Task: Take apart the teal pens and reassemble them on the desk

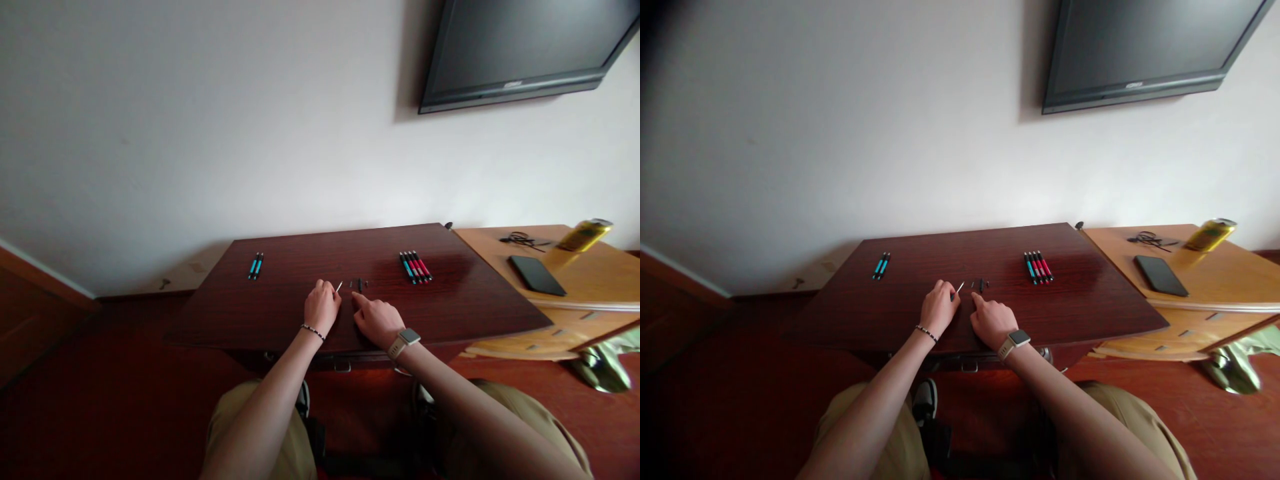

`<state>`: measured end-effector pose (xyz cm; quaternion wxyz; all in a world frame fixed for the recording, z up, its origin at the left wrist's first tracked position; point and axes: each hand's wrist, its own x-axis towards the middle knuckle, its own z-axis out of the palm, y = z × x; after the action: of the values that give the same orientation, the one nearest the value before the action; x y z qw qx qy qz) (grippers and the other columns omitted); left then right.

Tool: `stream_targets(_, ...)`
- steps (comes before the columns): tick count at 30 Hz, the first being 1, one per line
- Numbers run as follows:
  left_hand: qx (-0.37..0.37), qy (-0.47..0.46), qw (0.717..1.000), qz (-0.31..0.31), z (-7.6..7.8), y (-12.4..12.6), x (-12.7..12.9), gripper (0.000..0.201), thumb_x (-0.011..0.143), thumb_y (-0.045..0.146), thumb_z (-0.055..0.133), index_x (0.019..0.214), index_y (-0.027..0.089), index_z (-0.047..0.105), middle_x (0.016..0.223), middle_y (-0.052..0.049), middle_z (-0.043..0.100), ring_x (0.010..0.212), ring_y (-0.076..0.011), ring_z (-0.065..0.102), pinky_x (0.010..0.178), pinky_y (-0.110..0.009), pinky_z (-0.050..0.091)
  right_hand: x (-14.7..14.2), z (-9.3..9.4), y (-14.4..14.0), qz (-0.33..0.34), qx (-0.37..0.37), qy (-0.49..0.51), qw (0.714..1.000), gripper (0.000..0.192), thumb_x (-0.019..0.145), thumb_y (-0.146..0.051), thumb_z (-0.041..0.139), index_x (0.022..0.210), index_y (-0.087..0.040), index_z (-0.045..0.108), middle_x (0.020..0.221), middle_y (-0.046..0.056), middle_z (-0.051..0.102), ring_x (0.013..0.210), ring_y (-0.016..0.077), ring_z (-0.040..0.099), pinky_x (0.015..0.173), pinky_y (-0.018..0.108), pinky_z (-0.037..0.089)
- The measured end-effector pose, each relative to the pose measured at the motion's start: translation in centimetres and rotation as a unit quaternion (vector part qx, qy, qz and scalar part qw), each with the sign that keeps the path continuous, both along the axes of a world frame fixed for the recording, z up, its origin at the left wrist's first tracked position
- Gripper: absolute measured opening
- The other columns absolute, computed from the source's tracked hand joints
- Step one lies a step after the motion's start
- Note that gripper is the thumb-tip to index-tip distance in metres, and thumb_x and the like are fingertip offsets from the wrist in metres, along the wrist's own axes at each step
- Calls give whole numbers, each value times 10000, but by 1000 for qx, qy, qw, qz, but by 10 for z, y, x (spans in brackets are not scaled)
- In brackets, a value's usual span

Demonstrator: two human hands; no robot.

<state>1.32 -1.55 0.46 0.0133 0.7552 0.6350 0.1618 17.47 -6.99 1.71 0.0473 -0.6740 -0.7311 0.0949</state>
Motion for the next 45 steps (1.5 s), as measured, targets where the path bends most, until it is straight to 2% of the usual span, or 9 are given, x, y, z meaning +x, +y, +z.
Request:
stream_targets(8,1,-3,1000,0,-1,6,14,101,1010,241,559,955,201,634,1076,-66,646,938,-201,696,772,-296,505,7,-5,8,-36,-1,7,999,622,994,-279,442,1609,-193,398,1051,169,790,955,336,774,821,407,538)
stream_targets(20,-4,1,1000,1,0,7,17,114,1018,243,546,963,200,637,1084,-72,645,953,-204,699,772,-298,512,9,-4,10,-25,5,2,1000,617,983,-280,456,1599,-269,431,1052,152,795,958,337,776,803,395,533)
stream_targets(27,-3,-3,1000,3,0,7,18,109,1016,243,551,976,200,642,1093,-75,649,957,-202,701,780,-291,511,9,-2,8,-21,-1,-9,1000,632,998,-288,438,1627,-304,383,1082,142,791,967,320,774,807,378,529)
stream_targets(35,-13,1,1000,6,3,7,18,133,1035,270,531,994,200,636,1110,-80,640,948,-210,703,774,-297,515,-3,3,7,0,-6,-8,1000,624,1009,-284,424,1629,-331,375,1093,126,791,972,307,772,831,374,527)
stream_targets(45,-21,-2,1000,3,3,8,14,160,1056,294,525,1062,188,644,1171,-95,627,1002,-214,700,814,-297,514,-16,8,26,19,-6,20,1000,585,1010,-272,429,1589,-351,435,1107,116,791,989,306,773,834,375,537)
